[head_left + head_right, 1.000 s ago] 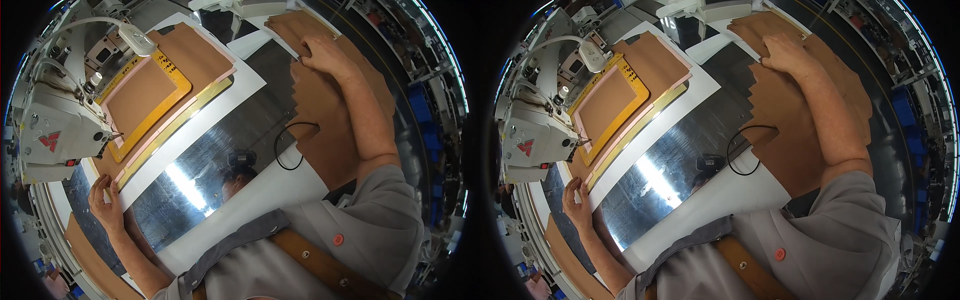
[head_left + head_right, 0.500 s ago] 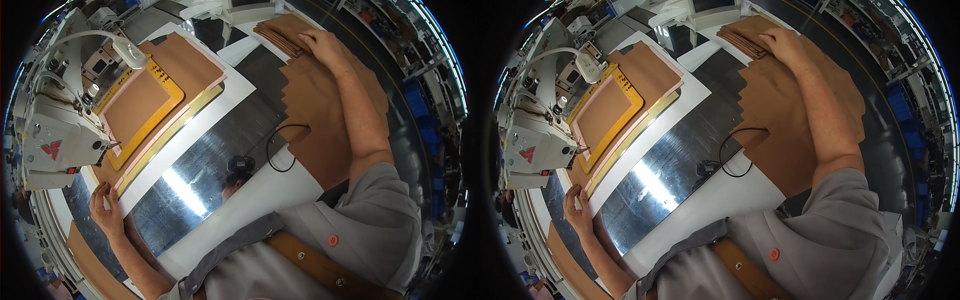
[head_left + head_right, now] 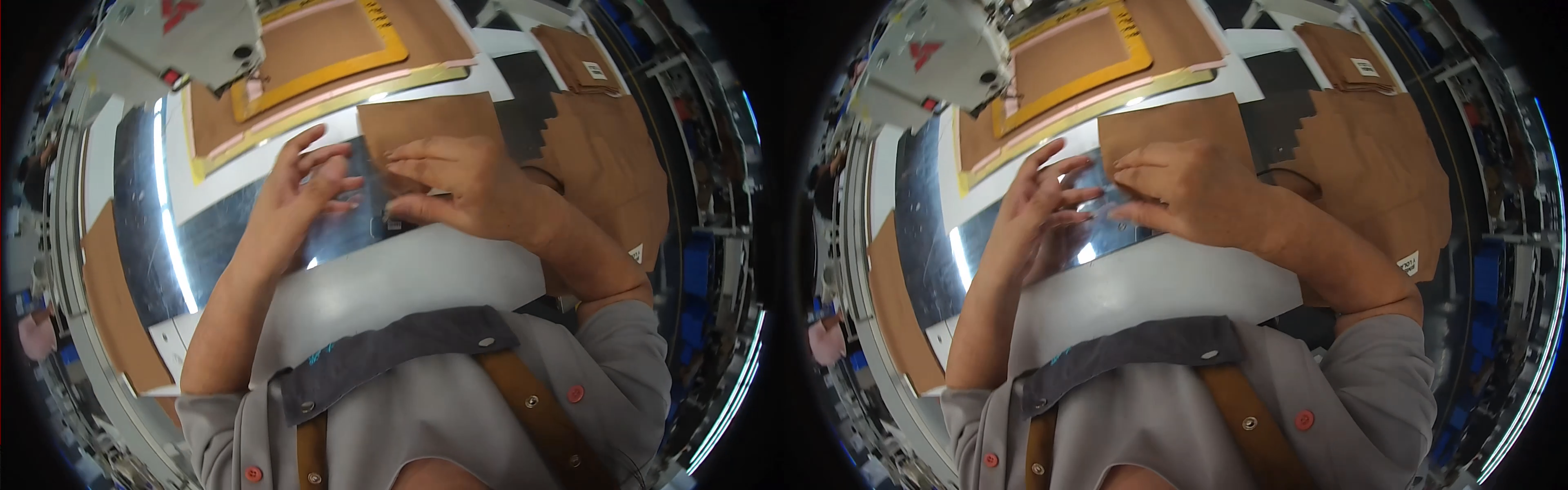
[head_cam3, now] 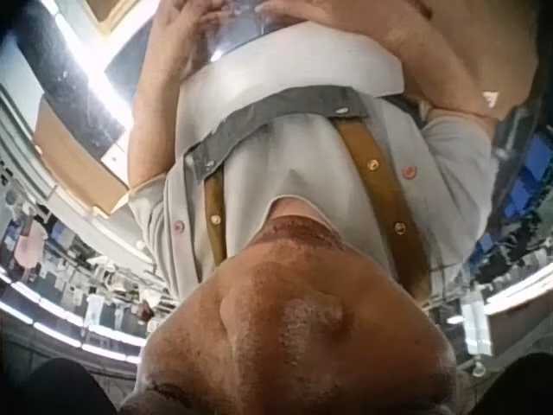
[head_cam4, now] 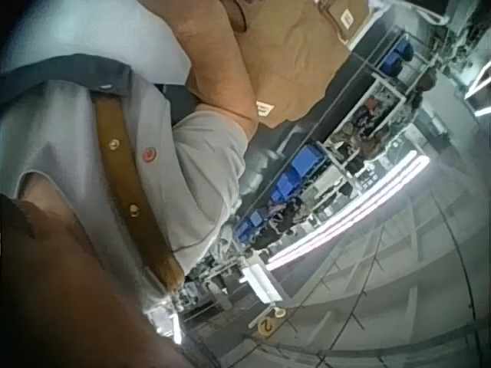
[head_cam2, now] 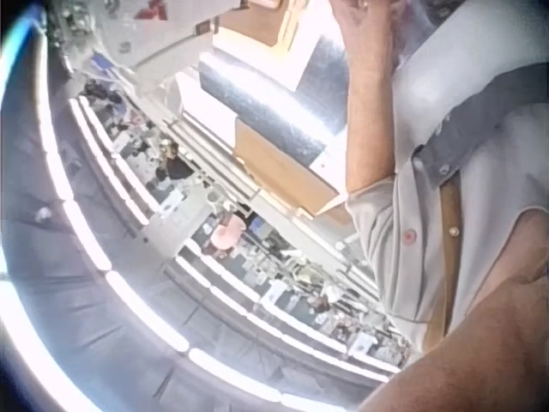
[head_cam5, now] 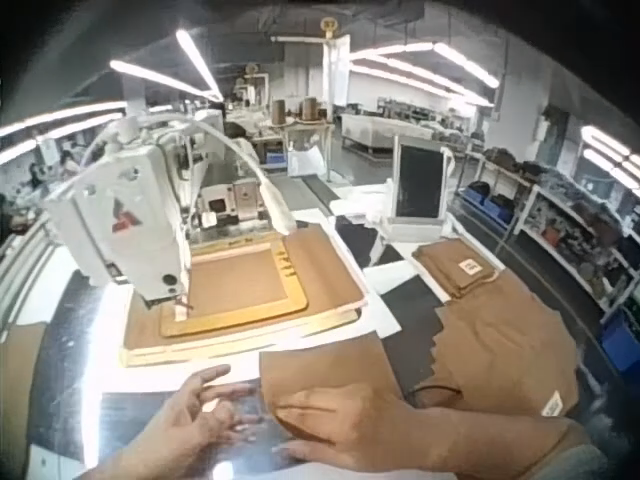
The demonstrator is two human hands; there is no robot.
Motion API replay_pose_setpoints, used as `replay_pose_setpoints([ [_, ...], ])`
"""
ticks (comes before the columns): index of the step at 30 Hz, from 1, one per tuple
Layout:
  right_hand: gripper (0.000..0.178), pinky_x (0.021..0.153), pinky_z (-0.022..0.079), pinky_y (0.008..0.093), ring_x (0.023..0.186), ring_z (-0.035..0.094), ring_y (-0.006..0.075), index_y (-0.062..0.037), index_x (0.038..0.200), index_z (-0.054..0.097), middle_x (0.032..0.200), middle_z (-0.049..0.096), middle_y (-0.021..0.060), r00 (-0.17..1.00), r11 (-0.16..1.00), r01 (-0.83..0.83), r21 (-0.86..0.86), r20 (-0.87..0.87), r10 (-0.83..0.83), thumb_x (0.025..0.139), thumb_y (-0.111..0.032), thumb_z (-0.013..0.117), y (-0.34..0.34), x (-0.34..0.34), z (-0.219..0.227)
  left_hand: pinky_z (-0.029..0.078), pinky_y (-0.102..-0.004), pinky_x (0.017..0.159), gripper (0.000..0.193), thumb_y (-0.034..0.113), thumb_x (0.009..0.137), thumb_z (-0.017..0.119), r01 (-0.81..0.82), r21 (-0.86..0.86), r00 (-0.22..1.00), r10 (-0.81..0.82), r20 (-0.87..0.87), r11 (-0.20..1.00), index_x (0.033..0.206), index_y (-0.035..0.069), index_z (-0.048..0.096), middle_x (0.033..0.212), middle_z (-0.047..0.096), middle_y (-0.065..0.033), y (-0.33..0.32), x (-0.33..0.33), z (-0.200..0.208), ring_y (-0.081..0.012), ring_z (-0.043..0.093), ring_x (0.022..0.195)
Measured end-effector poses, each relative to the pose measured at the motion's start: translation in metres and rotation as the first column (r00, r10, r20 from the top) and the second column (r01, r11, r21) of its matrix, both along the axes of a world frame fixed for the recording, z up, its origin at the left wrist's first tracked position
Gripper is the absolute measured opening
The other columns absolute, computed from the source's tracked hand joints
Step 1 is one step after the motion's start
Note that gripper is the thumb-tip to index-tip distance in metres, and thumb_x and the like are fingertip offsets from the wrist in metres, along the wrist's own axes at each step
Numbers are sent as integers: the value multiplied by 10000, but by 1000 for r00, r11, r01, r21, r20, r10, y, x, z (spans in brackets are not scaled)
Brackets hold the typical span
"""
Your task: Operating an industrial sewing machine to attach a pocket panel to a leather base using a template frame.
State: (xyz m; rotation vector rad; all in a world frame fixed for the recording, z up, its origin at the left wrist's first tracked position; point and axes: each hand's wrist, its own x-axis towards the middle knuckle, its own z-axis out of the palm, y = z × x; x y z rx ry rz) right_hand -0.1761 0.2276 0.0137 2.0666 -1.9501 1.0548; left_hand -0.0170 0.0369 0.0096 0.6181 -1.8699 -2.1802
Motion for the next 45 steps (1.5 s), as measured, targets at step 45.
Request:
replay_pose_setpoints([
  [45, 226, 752, 549, 352, 822, 716, 234, -80, 989, 780, 870, 749, 100, 975, 963, 84, 255, 179, -133, 920, -292, 739, -165, -111, 14, 603, -264, 626, 510, 58, 970, 692, -20, -15, 997, 21, 70, 1000, 1359, -39, 378, 930, 734, -153, -46, -15, -12, -184, 750, 789],
])
